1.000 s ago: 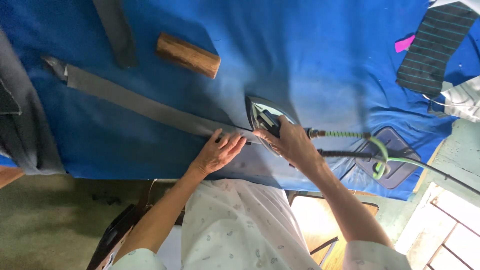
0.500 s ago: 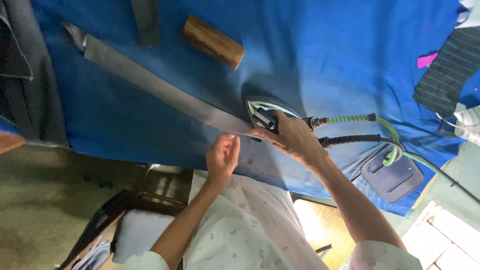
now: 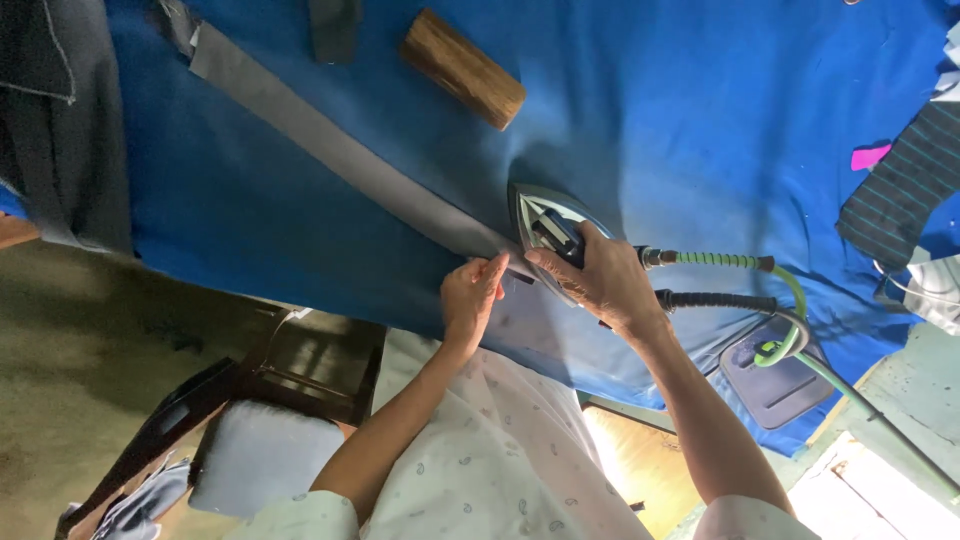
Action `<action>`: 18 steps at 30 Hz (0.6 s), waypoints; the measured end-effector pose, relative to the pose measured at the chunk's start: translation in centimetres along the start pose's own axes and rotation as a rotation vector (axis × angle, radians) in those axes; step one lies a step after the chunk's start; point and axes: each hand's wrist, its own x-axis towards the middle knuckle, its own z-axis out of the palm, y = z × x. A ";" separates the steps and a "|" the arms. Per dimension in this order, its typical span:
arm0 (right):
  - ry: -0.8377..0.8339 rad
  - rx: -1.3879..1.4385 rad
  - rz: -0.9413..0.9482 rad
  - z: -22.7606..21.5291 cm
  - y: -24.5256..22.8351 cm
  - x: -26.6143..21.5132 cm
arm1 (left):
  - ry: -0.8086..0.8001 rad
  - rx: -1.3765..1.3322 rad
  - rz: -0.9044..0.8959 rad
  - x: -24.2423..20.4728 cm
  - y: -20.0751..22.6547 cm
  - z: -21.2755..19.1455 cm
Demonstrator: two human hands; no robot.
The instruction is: The person is ironing long strips of fabric on a padded surface using an electric iron.
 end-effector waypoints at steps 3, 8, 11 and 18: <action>-0.015 0.014 0.019 -0.1 -0.2 -0.1 | -0.008 -0.086 0.033 -1.0 2.1 -1.0; -0.008 0.027 0.052 -0.6 -1.1 -0.3 | 0.108 -0.137 0.068 -0.9 0.8 -0.1; -0.012 0.021 0.056 -0.3 -1.0 -0.4 | 0.228 0.150 0.162 -1.1 1.1 -0.1; -0.042 0.041 0.041 0.1 -2.8 -1.2 | 0.268 0.178 0.146 0.0 0.6 -0.8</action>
